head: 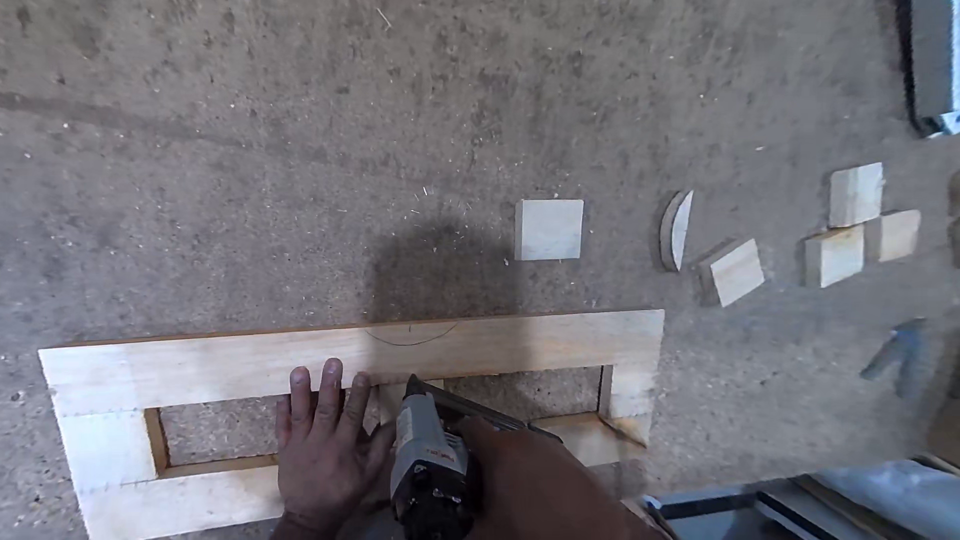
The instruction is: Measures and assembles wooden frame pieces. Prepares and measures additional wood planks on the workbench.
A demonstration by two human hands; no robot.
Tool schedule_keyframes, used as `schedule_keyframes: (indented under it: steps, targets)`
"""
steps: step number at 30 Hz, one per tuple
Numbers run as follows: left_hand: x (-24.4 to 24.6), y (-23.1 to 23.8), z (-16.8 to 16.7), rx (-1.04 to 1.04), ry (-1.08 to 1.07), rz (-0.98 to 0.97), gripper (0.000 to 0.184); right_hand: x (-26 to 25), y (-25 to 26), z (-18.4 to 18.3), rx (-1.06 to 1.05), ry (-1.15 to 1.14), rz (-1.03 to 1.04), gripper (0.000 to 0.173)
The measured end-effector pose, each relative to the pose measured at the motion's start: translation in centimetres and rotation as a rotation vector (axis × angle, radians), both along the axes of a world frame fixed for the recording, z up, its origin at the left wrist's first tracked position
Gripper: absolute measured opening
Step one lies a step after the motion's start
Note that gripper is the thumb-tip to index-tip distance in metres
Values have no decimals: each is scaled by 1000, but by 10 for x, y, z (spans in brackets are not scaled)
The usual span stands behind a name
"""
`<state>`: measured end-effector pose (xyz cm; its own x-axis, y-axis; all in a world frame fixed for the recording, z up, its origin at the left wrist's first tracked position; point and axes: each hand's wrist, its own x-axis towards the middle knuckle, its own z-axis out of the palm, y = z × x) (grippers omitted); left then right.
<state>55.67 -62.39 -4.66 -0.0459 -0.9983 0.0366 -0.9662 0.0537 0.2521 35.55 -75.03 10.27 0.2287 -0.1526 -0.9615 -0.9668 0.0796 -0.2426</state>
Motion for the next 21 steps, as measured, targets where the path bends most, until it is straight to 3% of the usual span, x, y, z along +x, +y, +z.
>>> schedule_keyframes:
  steps: [13,17,21]
  targets:
    - [1,5,-7,-11,-2,0,79,-16,5,2,14,83,-21,58]
    - [0,6,-8,-11,-13,0,81,-19,4,-1,23,79,-17,68]
    - [1,5,-8,-10,-17,2,78,-22,6,-2,-21,73,-31,61]
